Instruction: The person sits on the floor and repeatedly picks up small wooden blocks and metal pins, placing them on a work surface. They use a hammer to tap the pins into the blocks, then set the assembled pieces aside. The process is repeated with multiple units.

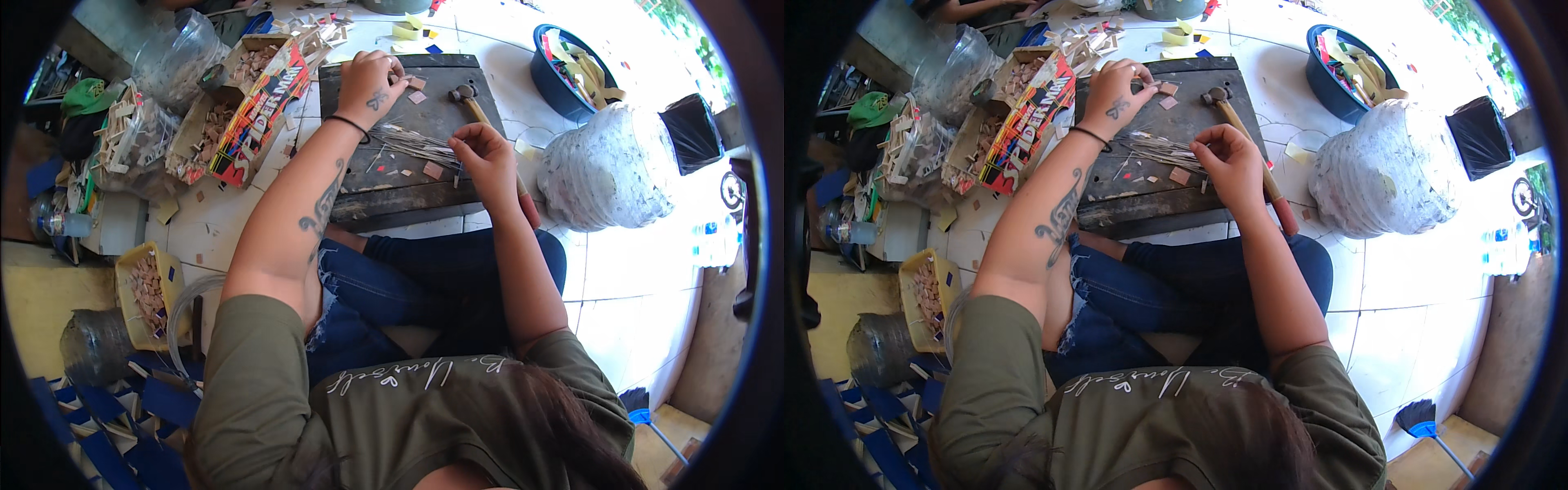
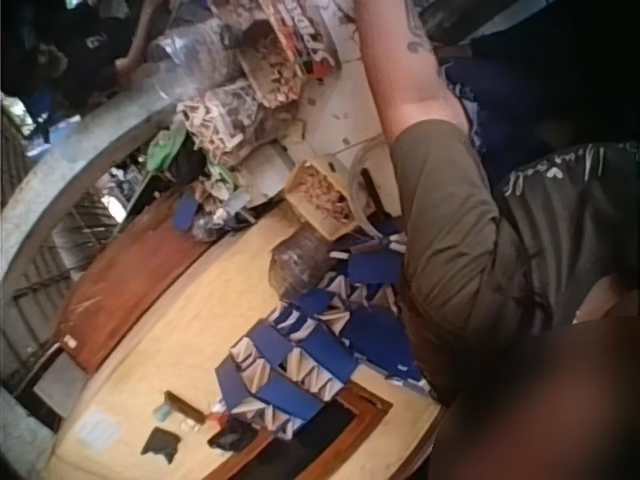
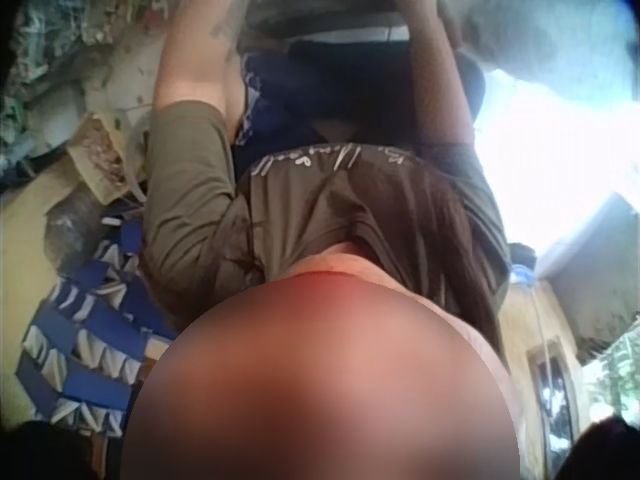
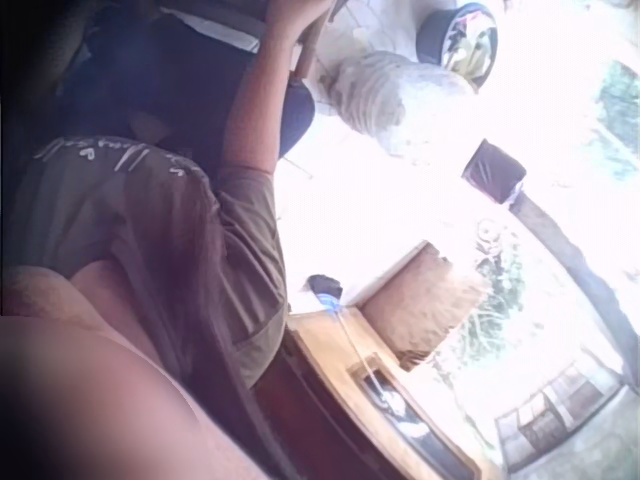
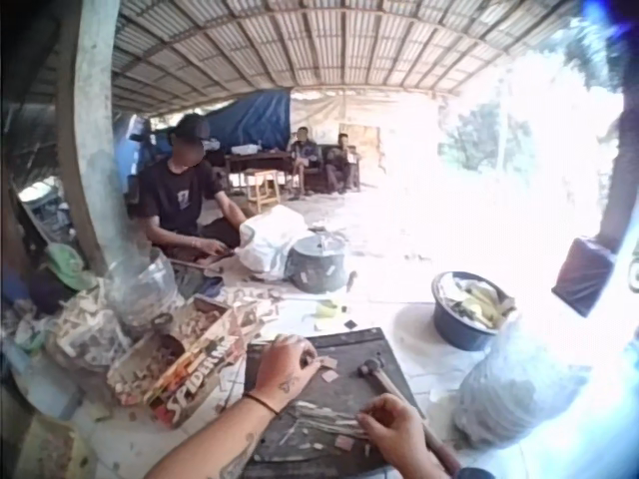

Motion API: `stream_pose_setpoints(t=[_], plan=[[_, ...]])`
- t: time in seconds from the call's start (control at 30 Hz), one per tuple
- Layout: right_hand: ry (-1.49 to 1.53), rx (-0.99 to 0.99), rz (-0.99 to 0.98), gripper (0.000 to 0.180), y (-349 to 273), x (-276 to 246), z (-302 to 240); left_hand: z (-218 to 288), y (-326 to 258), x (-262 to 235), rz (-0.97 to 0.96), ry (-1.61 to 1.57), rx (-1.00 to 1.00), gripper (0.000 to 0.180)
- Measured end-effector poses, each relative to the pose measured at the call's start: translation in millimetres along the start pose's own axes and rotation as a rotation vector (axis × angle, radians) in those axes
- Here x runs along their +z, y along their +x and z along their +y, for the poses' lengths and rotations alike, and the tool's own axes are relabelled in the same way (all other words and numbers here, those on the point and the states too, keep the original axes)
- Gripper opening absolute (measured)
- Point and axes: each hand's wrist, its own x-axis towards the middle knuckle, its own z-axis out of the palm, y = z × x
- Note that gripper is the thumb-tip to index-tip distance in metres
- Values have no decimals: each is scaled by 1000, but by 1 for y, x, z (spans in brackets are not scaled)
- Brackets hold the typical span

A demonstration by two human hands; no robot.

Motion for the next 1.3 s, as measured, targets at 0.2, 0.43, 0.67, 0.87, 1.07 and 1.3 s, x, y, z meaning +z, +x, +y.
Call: stream_pose_setpoints(t=[0.2, 0.43, 0.67, 0.87, 1.07, 1.3], plan=[[119, 83, -70, 10, -12, -2, -20, 52, -72, -49, -58, -179, 11, 11], [110, 24, -179, 8, -32, 19, -30, 73, -136, -60, -94, -184, -67, 11], [-110, -162, -97, 10, -48, 32, -28, 61, -140, -53, -36, -248, -44, 16], [-206, -241, -51, 10, -48, 33, -27, 63, -142, -49, -10, -301, -62, 8], [41, -171, -15, 11, -47, 28, -31, 72, -140, -50, 58, -702, -226, 14], [31, -169, -38, 11, -49, 22, -32, 70, -140, -49, 52, -634, -107, 10]])
